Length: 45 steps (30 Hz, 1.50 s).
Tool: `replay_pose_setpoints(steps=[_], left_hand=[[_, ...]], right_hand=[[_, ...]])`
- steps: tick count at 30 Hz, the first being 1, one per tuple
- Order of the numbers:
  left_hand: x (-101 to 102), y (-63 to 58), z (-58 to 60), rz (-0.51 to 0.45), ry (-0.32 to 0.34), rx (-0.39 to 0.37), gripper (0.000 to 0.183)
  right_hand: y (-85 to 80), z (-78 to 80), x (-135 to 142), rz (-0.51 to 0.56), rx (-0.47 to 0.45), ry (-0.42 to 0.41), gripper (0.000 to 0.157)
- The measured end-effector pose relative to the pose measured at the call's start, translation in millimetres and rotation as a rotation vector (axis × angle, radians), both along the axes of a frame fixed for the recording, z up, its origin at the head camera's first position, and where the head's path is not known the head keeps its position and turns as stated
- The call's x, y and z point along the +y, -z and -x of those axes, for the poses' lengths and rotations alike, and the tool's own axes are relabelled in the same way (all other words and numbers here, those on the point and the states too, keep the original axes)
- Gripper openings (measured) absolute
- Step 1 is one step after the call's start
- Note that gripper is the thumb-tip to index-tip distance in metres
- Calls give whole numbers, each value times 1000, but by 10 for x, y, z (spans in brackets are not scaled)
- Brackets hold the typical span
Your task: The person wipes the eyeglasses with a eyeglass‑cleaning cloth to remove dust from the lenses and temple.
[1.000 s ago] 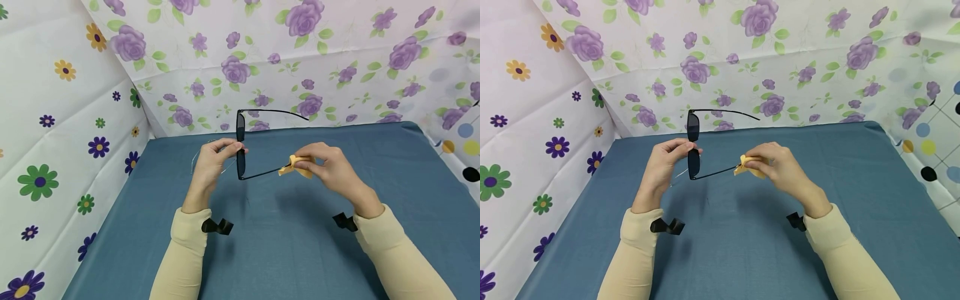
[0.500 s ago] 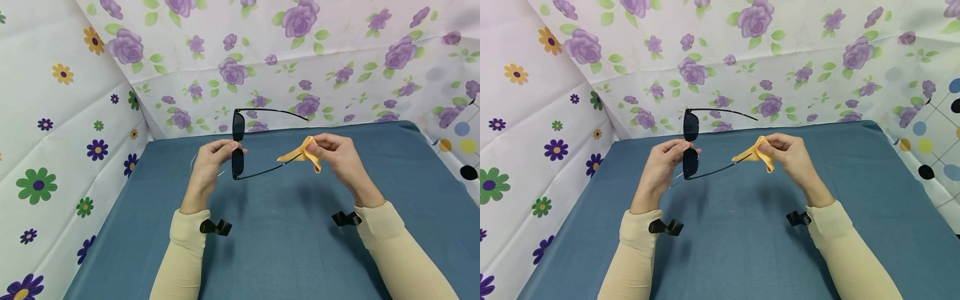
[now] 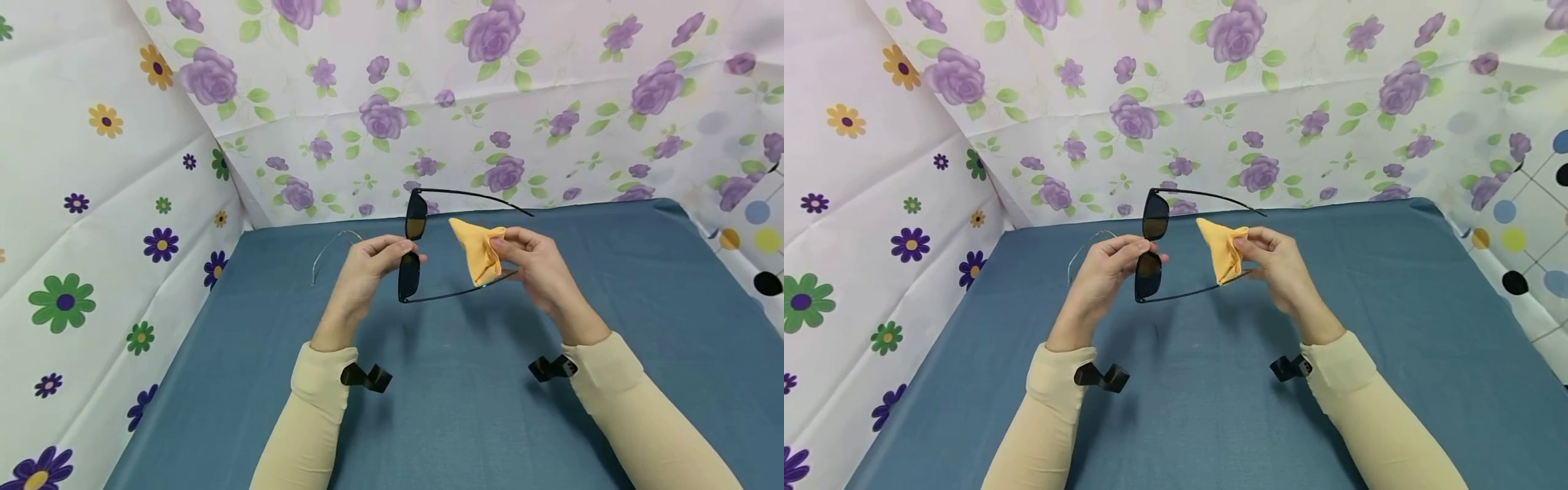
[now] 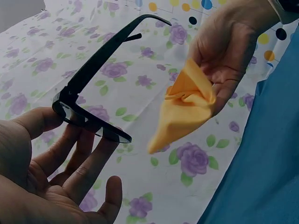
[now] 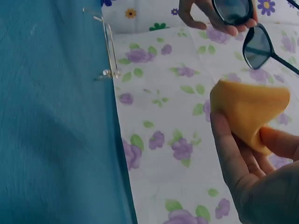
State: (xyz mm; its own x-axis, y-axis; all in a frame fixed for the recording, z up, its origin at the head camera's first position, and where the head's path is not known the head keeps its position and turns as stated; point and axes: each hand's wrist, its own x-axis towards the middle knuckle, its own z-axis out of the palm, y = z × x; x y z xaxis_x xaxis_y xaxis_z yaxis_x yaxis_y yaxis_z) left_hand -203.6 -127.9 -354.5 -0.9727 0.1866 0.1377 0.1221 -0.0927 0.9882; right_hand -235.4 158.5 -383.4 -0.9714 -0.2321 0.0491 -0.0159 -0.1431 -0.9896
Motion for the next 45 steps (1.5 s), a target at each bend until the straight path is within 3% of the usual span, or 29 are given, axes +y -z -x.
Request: replay_pose_setpoints(steps=[6,10,14,16,18,22,25,28,33,36,39,42,45], left_hand=[[111,51,-1,42,54,-22,21],[159,68,-3,35,75,-34,23],[165,68,-13,29,66,-38,22],[165,65,-16,33,64,-37,23],[172,65,-16,37,69,-34,23],[206,77,-12,40,99,-30,22],[233,89,-12,37,121,-26,22],[260,115,-15,21,145,-13,25],[324,154,-32,-18,211,-7,25],[351,162,-41,-32,254,-18,25],[366,162,-45,-45,290,-33,25],[372,153,-46,-48,294,-52,24],[370,145,-45,-46,290,-63,24]], right_hand=[[10,-40,-78,124,-59,-23,26],[32,-39,-114,290,-128,-82,20],[65,-26,-128,441,-173,-133,29],[72,-21,-136,445,-182,-140,33],[75,-19,-146,380,-175,-123,30],[45,-60,-174,220,-105,18,27],[7,-120,-221,190,6,157,24],[-7,-185,-290,137,186,313,19],[21,-275,-409,-172,566,522,16],[45,-289,-465,-295,788,530,9],[70,-285,-488,-375,981,481,18],[101,-284,-487,-427,1115,424,32],[126,-282,-482,-450,1202,394,32]])
